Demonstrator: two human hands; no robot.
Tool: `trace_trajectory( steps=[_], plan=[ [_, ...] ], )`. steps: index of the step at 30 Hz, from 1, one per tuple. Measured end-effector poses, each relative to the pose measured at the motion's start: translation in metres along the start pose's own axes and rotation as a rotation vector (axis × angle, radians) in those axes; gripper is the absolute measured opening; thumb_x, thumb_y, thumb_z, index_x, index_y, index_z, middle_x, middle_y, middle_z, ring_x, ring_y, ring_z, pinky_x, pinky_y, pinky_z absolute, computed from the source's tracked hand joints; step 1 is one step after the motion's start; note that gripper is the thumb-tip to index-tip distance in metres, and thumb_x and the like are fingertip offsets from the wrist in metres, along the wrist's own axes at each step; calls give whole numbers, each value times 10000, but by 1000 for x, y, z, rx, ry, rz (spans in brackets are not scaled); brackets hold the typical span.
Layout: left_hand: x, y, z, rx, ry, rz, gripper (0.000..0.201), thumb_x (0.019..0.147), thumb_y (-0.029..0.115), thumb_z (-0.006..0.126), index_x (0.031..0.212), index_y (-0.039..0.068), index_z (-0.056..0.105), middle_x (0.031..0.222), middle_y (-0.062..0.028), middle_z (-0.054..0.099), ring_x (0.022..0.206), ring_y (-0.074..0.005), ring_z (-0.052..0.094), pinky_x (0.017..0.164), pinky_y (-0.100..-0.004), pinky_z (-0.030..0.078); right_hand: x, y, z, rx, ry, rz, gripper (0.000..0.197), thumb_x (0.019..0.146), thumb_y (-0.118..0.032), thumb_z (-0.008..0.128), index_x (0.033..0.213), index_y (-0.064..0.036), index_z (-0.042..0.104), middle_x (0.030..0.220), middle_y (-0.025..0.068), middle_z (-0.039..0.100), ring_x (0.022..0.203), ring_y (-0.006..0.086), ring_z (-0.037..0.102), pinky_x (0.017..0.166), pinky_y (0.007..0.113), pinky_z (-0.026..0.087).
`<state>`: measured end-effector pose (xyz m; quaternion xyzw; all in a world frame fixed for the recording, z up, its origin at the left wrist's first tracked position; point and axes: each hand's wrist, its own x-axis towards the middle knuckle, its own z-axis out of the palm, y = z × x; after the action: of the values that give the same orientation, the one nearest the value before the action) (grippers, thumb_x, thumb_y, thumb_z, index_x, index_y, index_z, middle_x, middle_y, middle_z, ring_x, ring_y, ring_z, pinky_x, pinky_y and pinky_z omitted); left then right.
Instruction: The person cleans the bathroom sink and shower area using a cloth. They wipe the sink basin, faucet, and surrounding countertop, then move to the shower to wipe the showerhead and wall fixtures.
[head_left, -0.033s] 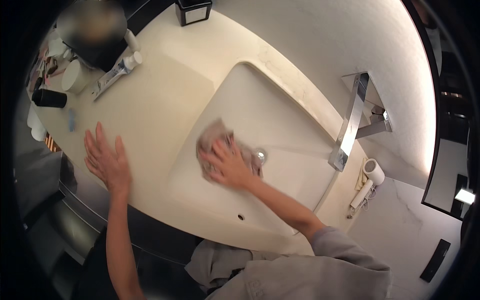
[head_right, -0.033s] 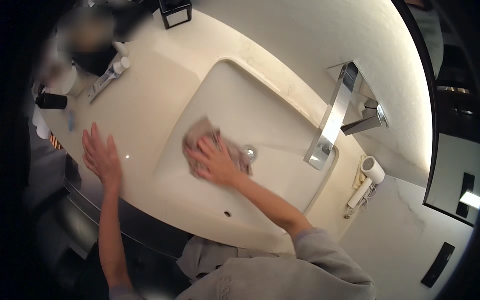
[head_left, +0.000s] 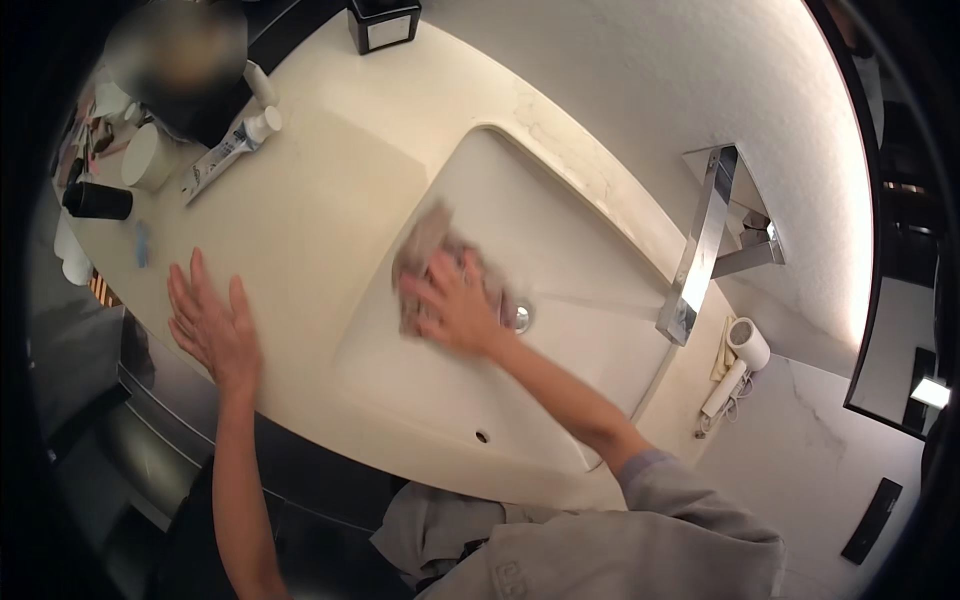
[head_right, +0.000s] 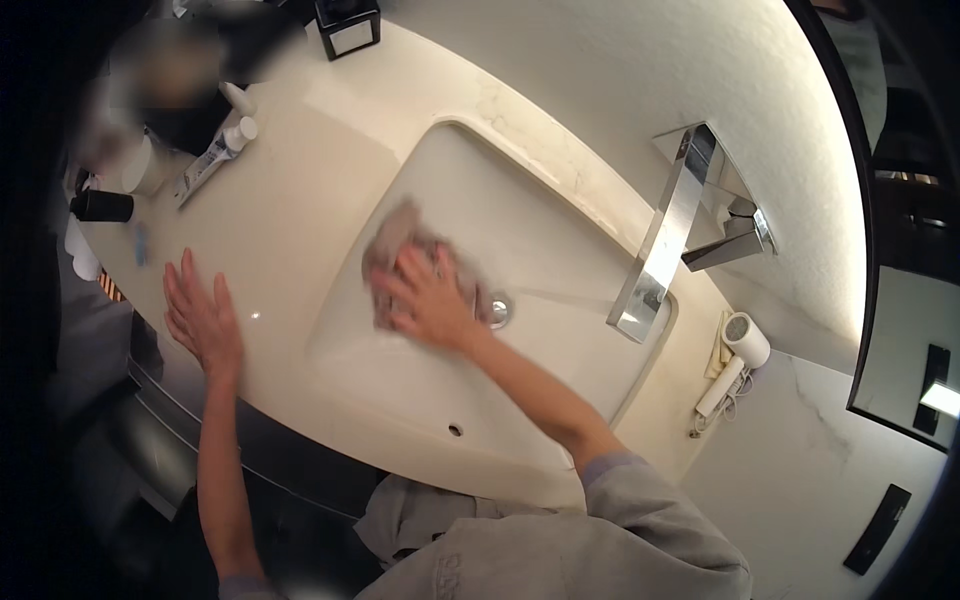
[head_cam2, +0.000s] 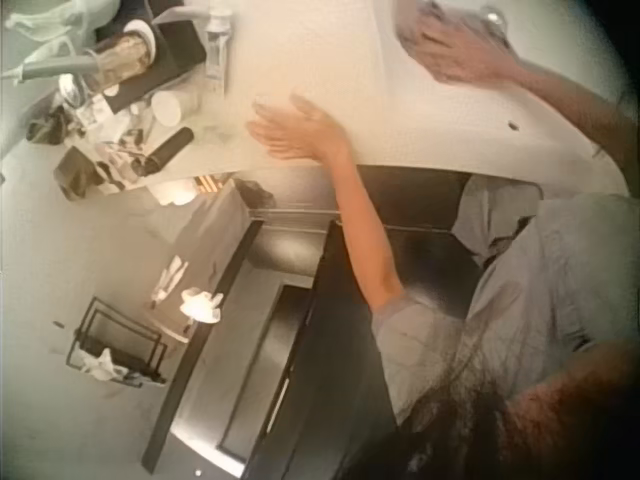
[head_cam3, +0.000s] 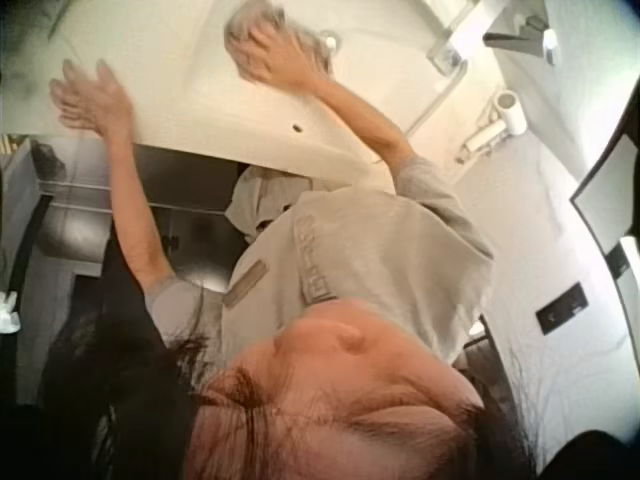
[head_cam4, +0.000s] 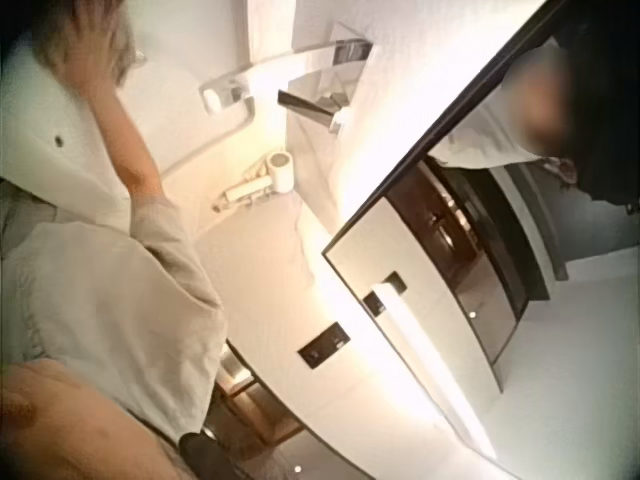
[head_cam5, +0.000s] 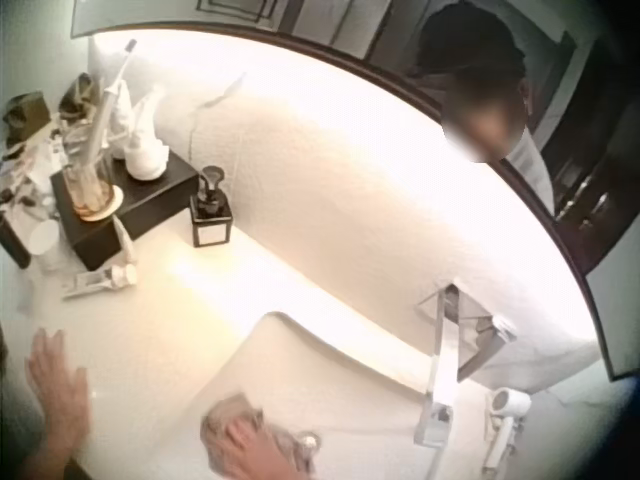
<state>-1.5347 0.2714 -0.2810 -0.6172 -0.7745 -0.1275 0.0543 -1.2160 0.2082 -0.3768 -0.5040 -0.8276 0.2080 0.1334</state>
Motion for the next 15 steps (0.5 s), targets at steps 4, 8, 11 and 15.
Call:
trace_trajectory(
  steps=[4, 8, 11, 15],
  plan=[
    [-9, -10, 3, -10, -11, -10, 571, 970, 416, 477, 1483, 229, 310, 1551, -130, 226, 1445, -293, 187, 1129, -552, 111, -5, 81, -49, -448, 1, -48, 592, 798, -412, 679, 1331, -235, 492, 1559, 19, 258, 1447, 191, 211, 1133, 561, 100],
    [-13, -14, 1, -13, -6, -4, 570, 970, 427, 470, 1483, 239, 308, 1551, -129, 231, 1444, -297, 189, 1130, -552, 109, -82, 123, -105, -697, -89, 115, 623, 806, -418, 675, 1365, -247, 460, 1559, -19, 280, 1422, 183, 263, 1112, 541, 158],
    [-9, -15, 2, -29, 17, 20, 566, 973, 443, 455, 1483, 247, 306, 1549, -132, 235, 1444, -302, 189, 1128, -557, 113, -150, 142, -116, -732, 56, 228, 611, 815, -403, 670, 1364, -224, 472, 1527, 15, 340, 1398, 218, 302, 1102, 556, 194],
    [-10, -21, 8, 1, 57, 44, 555, 980, 468, 428, 1482, 266, 307, 1546, -113, 249, 1428, -288, 238, 1118, -563, 138, -207, 91, -116, -627, -11, 546, 589, 848, -361, 634, 1385, -191, 462, 1514, 105, 335, 1399, 284, 287, 1111, 549, 206]
  ],
)
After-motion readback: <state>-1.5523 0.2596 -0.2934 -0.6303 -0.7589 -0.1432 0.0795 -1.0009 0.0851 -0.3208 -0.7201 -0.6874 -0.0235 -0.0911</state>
